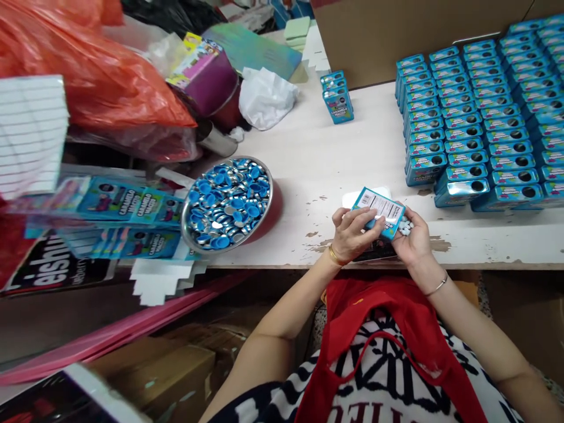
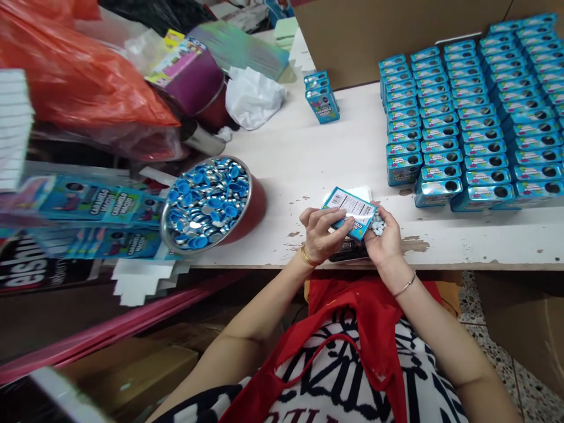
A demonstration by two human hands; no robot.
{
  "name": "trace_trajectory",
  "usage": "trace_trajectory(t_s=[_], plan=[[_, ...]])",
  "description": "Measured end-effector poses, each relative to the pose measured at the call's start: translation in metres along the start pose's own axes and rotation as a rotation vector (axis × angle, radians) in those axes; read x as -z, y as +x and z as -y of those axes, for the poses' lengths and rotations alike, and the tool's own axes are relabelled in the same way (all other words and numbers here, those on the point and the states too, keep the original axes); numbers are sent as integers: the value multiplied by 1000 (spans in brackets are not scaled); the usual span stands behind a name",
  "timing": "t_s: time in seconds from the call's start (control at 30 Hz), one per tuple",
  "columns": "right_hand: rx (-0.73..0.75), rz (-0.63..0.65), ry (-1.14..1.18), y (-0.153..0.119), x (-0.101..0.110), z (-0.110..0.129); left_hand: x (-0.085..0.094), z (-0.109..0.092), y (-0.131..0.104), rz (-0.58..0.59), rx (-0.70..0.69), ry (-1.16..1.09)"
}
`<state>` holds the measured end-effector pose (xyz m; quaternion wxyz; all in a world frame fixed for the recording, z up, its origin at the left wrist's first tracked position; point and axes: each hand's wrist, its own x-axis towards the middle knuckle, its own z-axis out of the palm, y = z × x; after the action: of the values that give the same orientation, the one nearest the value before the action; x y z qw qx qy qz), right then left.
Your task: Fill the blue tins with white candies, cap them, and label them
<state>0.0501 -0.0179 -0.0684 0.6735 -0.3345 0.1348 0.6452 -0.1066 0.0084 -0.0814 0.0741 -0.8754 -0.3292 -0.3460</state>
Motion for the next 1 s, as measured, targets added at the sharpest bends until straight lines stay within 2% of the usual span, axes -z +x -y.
trace_trajectory(t_s=[0.17,0.33,0.47,0.63,0.77,1.0], plan=[[-41,-23,17,-3,-5,-2,1,-5,-2,-146,-64,80],[-60,-42,8,-7,-8,-1,-1,-5,-10,-71,59,11],[-74,-64,18,-9,-10,0,-4,-4,-16,-77,105,-120],[-94,-45,22,-8,-8,-2,-2,-7,-14,-114,66,119],[-88,-51,22,-8,-9,-3,-1,-10,-12,-234,-6,108],[-52,-49,27,-9,-10,-3,-9,-8,-17,-136,230,-112]])
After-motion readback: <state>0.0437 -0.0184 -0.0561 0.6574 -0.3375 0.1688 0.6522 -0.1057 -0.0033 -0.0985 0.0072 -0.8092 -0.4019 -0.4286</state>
